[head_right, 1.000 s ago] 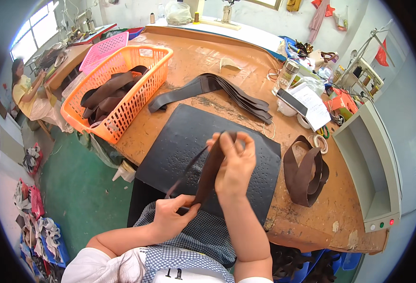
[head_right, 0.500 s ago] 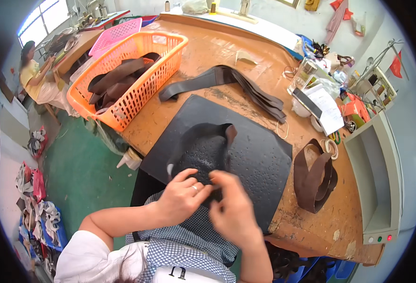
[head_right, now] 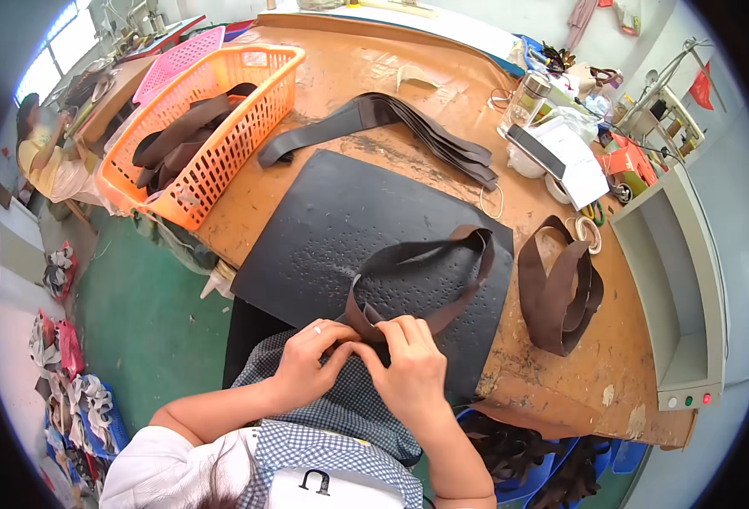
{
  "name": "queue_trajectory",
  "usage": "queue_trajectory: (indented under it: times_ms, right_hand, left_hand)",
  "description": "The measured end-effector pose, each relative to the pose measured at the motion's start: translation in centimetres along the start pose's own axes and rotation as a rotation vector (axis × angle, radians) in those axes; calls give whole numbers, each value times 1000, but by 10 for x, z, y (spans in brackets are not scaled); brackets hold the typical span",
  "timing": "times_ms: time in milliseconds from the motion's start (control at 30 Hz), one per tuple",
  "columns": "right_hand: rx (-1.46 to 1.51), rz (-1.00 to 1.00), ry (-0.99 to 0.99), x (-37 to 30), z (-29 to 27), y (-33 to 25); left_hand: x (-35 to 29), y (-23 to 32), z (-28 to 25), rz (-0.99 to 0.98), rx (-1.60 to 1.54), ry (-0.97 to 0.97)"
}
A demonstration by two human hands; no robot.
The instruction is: Manually aligning and fitting together leather components for shoe upper assembly.
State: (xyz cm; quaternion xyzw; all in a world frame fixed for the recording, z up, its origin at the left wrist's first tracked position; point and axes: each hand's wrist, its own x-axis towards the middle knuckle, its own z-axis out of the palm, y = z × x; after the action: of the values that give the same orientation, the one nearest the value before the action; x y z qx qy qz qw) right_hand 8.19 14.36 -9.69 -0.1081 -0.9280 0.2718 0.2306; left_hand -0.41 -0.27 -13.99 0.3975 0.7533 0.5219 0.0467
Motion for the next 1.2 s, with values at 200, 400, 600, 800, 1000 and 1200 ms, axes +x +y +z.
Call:
queue_trajectory:
  times_ms: [200,400,600,800,1000,1200]
  right_hand:
    - [216,-5,193,23,8,14]
    - [833,8,206,45,-17,15]
    - [1256,272,-116,13,17,19]
    - [1345,178,27,9,25,16]
    - [1250,254,-57,4,30,23]
    - [1190,291,-133,-3,34,13]
  left_hand:
    - [-3,8,-7,11,-102,-36]
    - [29,2,-25,-247,-654,-134]
    - [65,-25,-32,-393,-887,-92]
    - [87,-37,-29,-643,-1116,-228]
    - [44,-33,-33,-626,-817,-203]
    - [38,-25,-48,-573,-1165,-241]
